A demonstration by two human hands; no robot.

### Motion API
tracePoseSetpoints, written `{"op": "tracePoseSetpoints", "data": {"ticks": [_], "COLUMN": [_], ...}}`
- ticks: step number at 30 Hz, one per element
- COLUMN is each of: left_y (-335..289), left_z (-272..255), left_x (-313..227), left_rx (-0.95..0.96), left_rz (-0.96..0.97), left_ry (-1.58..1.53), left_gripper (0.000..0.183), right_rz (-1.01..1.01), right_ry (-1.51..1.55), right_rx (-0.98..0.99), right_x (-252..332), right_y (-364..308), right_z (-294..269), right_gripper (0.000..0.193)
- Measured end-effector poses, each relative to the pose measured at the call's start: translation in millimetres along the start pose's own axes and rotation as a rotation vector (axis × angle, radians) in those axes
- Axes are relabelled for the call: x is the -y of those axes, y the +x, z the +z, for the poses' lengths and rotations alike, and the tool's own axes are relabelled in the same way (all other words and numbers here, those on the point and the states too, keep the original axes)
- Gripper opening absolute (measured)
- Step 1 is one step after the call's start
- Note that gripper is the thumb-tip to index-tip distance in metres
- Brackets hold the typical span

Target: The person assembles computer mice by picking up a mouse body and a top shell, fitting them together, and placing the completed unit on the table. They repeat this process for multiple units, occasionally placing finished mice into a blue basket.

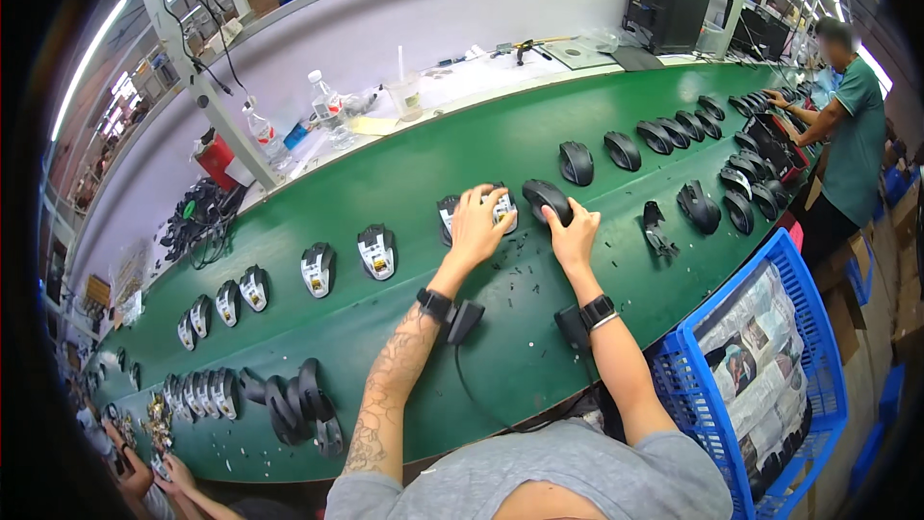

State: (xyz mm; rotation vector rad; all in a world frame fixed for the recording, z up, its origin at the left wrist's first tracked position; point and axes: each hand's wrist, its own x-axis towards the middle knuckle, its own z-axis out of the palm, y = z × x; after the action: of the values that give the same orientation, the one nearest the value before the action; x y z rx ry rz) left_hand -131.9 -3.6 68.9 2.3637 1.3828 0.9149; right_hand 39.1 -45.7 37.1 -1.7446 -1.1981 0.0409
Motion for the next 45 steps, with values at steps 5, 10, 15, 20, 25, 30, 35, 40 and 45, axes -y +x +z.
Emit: {"op": "tracePoseSetpoints", "data": {"ticks": [5,10,15,20,25,30,35,40,45], "left_y": [9,2,-3,-12,-29,-36,-47,-45,-47], "left_z": [26,8,11,7,-2,20,-1,-18,-9], "left_x": [21,19,33,32,0,6,-8,-6,14], "left_rx": [0.120,0.188,0.164,0.079,-0.200,0.041,-0.030,-0.197,-0.043], "left_rz": [-0.053,-0.181,-0.178,-0.126,0.119,-0.499,-0.667,-0.635,-0.315], "left_ry": [0.361,0.416,0.332,0.271,-0.020,-1.011,-1.712,-1.440,-0.971], "left_gripper": [0.050,0.051,0.051,0.054,0.053,0.045,0.035,0.031,0.031], "right_rz": [0.017,-0.246,0.450,0.402,-0.072,-0.021,0.189,-0.001,-0.557], "right_ry": [0.551,-0.410,-0.849,-0.738,-0.072,1.193,1.478,0.785,0.406], "right_rx": [0.248,-0.215,-0.067,0.027,0.017,0.405,0.597,0.411,0.406], "right_x": [18,-32,-84,-87,-67,42,56,45,67], "right_y": [2,30,39,43,35,-7,-30,-30,-31], "right_z": [-1,-24,-70,-62,-46,-21,-9,-4,-17], "right_gripper": [0.061,0.055,0.063,0.064,0.071,0.058,0.050,0.070,0.071]}}
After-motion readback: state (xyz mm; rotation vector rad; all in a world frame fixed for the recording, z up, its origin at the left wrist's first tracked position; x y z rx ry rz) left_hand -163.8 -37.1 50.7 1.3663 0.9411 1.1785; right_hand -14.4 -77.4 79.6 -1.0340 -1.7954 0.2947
